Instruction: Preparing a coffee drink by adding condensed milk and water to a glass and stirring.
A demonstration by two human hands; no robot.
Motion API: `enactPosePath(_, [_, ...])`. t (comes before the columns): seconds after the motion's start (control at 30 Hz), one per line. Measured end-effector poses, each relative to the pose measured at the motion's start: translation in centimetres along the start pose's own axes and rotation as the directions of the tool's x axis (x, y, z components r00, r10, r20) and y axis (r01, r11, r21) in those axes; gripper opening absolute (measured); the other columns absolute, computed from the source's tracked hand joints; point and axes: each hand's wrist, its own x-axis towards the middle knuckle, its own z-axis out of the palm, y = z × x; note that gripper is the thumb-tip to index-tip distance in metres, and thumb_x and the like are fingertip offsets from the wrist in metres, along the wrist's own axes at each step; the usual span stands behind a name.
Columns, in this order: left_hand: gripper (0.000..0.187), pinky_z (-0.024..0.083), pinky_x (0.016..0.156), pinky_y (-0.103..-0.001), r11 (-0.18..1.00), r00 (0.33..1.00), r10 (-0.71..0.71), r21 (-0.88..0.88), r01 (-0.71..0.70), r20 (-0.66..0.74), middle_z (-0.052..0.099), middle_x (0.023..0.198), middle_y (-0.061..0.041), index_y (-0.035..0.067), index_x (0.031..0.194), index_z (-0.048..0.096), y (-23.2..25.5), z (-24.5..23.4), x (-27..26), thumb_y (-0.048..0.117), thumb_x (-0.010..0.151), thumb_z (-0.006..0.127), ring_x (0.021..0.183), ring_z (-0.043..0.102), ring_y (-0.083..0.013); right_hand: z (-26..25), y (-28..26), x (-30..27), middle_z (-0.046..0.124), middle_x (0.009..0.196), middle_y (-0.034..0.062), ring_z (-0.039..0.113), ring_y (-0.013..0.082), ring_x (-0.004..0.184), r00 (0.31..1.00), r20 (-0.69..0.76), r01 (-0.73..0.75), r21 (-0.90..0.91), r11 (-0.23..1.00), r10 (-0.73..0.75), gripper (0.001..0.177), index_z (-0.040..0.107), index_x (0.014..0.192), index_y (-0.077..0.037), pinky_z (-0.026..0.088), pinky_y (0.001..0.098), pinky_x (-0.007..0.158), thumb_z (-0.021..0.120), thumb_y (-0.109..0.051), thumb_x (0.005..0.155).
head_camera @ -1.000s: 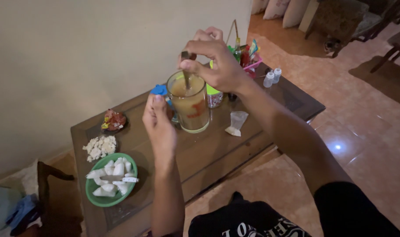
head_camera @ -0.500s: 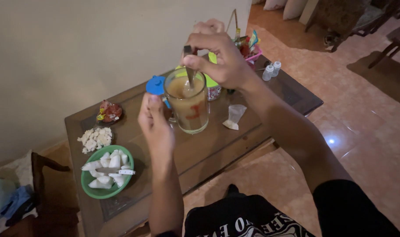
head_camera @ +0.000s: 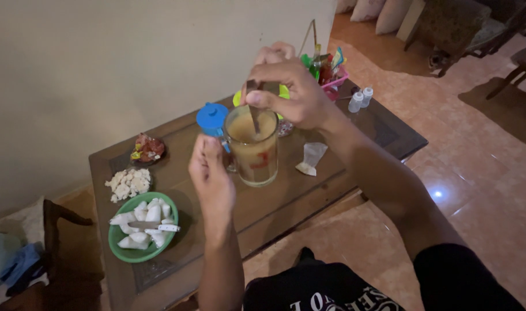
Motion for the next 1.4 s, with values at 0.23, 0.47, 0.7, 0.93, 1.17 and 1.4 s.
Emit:
enactPosePath(0.23, [0.028,0.028,0.062,-0.023,0.999,0.999,-0.029,0.022,0.029,-0.016,0.042,0.079,0.01,0.012,0.093,0.053,0.0,-0.2,-0.5,0.029,0.114,0.045,0.072,0.035,-0.0016,0.0,-1.2,0.1,0.067,0.093,-0.0021,0.057,0.0131,0.1,0.995,0.095,-0.046,0.044,0.998,0.042,0.016,0.076,0.098,-0.014,0.029,0.0348,0.111,0.07,-0.028,0.097])
enactPosePath(0.47, [0.028,0.028,0.063,-0.023,0.999,0.998,-0.05,-0.015,0.049,-0.023,0.043,0.081,0.01,0.011,0.094,0.055,-0.4,-0.5,-0.9,0.029,0.113,0.046,0.072,0.035,-0.0016,0.4,-1.0,0.1,0.066,0.093,-0.0029,0.057,0.0129,0.098,0.99,0.104,-0.094,-0.023,0.995,0.096,0.014,0.077,0.102,-0.014,0.029,0.0367,0.112,0.074,-0.026,0.096])
enactPosePath(0.7, [0.029,0.029,0.066,-0.023,1.0,1.0,-0.007,0.028,0.007,-0.015,0.044,0.084,0.01,0.01,0.095,0.055,-0.2,-0.4,-0.7,0.031,0.114,0.046,0.076,0.035,-0.0021,0.8,-0.8,-0.1,0.062,0.09,-0.0026,0.054,0.012,0.098,0.984,0.127,-0.128,0.042,0.991,0.122,0.013,0.077,0.1,-0.015,0.027,0.0393,0.113,0.07,-0.027,0.098])
enactPosePath(0.93, [0.03,0.028,0.063,-0.024,0.998,0.998,-0.056,0.007,0.057,-0.023,0.044,0.08,0.009,0.01,0.093,0.054,-0.6,-0.8,-0.7,0.032,0.112,0.047,0.073,0.035,-0.0026,1.1,-0.7,-0.3,0.067,0.098,-0.0046,0.053,0.0132,0.104,0.992,0.074,-0.102,0.001,0.995,0.102,0.014,0.076,0.104,-0.016,0.029,0.0382,0.114,0.072,-0.029,0.1])
enactPosePath(1.17, [0.033,0.026,0.062,-0.024,0.998,0.999,-0.035,0.05,0.037,-0.035,0.039,0.078,0.01,0.012,0.088,0.05,-0.8,-0.7,-0.5,0.033,0.114,0.047,0.072,0.033,-0.0025,1.4,-0.5,-0.2,0.066,0.095,-0.0028,0.055,0.0144,0.102,0.994,0.036,-0.102,-0.049,0.994,0.104,0.013,0.077,0.1,-0.015,0.026,0.0382,0.111,0.075,-0.028,0.096])
enactPosePath(1.4, [0.033,0.027,0.061,-0.024,0.997,0.997,-0.066,0.029,0.067,-0.047,0.04,0.076,0.01,0.012,0.087,0.05,-1.7,-1.1,-0.3,0.03,0.114,0.047,0.07,0.034,-0.0027,1.8,-0.1,0.1,0.07,0.098,-0.0062,0.056,0.0127,0.1,0.994,0.033,-0.101,-0.04,0.994,0.102,0.013,0.078,0.105,-0.016,0.027,0.0377,0.109,0.074,-0.027,0.1])
